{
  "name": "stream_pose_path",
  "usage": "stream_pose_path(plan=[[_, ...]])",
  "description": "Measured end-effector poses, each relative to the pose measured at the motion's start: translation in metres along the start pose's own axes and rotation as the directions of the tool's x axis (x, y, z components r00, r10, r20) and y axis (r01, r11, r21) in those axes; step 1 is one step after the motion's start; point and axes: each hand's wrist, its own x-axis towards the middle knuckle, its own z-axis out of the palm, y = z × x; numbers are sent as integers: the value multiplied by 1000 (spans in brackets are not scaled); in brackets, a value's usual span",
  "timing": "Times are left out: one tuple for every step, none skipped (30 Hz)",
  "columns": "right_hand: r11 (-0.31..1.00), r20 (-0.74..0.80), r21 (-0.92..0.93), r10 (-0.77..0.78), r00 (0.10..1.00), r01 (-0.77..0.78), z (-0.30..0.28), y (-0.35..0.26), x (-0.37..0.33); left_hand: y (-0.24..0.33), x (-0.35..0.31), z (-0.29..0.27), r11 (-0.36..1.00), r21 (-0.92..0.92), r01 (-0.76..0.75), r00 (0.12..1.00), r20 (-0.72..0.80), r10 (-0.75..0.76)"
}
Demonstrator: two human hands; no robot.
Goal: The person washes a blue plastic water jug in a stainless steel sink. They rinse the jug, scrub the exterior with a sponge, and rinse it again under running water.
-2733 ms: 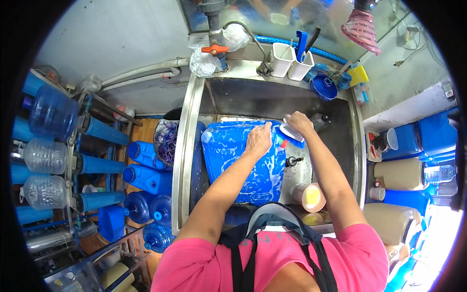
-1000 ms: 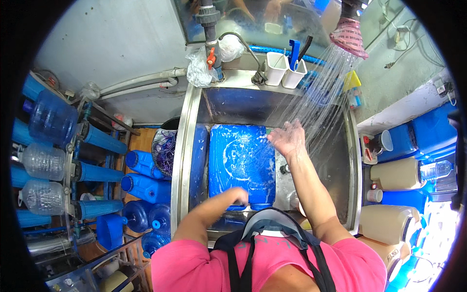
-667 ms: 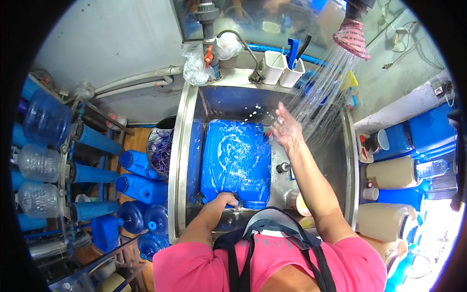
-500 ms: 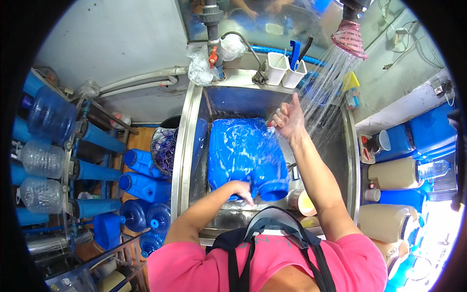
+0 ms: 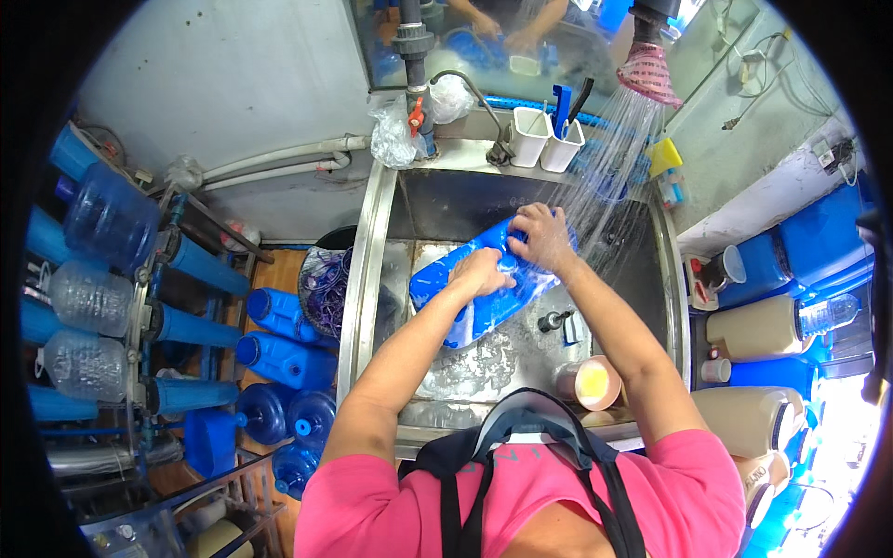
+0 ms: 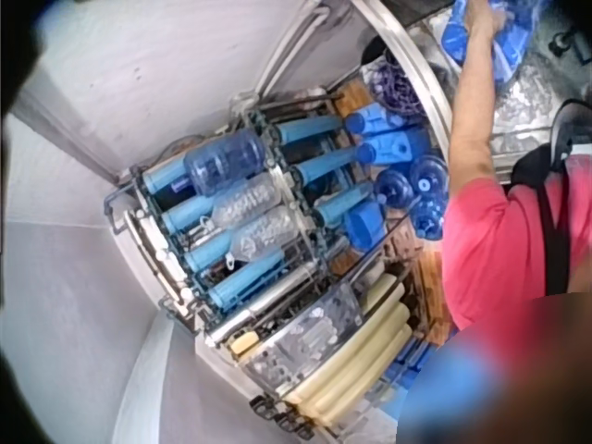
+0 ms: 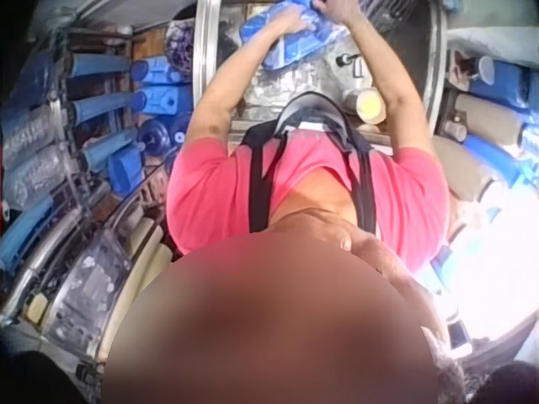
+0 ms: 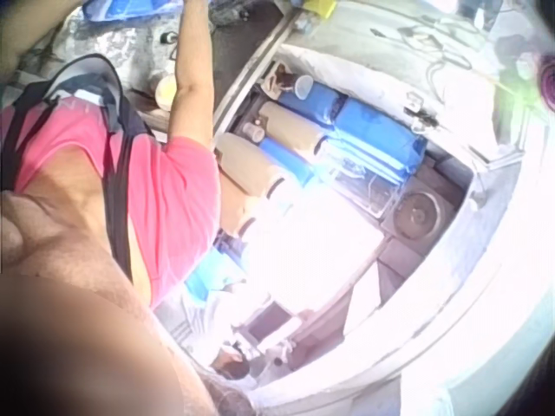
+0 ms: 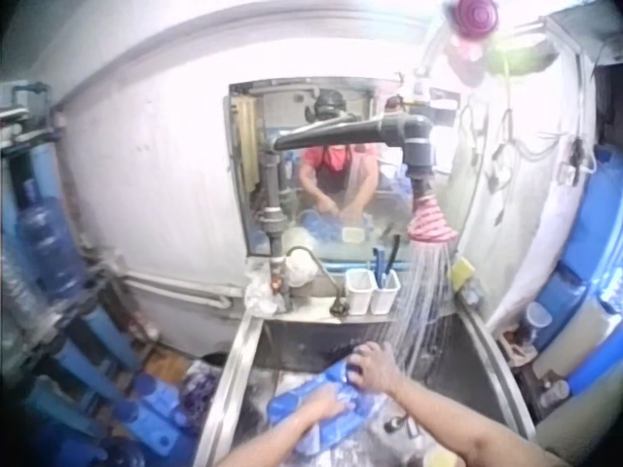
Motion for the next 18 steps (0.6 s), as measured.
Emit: stream_pose_path(plan=[[1000,94,13,-13,995,12,-1,2,6,-1,2,1,999,-50,14,1000,-14,-15],[994,82,50,94,992,-98,-2,3,11,-3,5,3,995,-97,36,999,-33,-40],[963,128,50,257,958,-265,-2,3,16,-4,9,4,981,-176,83,997,4,-83],[907,133,37,411,902,-419,-1,3,20,-4,13,7,971,-220,97,995,-4,-100],[879,132,57,464,876,-474,0,2,24,-4,17,11,956,-268,122,991,-15,-130],[842,98,113,519,849,-528,2,1,27,-3,20,16,935,-317,157,986,-10,-168],[797,71,172,576,814,-579,3,1,30,-2,25,20,890,-397,224,973,40,-227],[751,84,238,616,784,-616,4,1,32,-2,27,28,890,-409,200,969,-50,-241],[744,3,331,615,789,-581,5,1,32,-3,29,36,889,-427,167,957,-146,-250],[657,89,472,627,773,-588,3,3,32,-3,32,45,887,-442,131,936,-240,-258],[537,213,592,615,760,-601,1,3,31,-1,37,55,896,-422,138,875,-371,-310],[396,288,691,616,733,-605,-4,5,28,-3,43,63,830,-542,133,831,-396,-392],[49,463,816,541,702,-576,-8,5,25,-5,50,69,755,-646,111,780,-414,-469],[-94,569,804,405,715,-587,-16,6,21,-6,58,73,695,-712,95,730,-425,-535],[-237,657,753,244,713,-614,-24,7,17,-7,67,77,633,-768,96,671,-420,-611],[-370,726,657,75,684,-657,-33,8,13,-7,74,79,570,-822,22,616,-438,-655],[-283,723,629,-128,679,-724,-40,8,9,-8,81,79,496,-868,-15,604,-403,-687],[-89,767,620,-137,626,-779,-48,9,8,-6,85,79,404,-914,-40,598,-346,-723]])
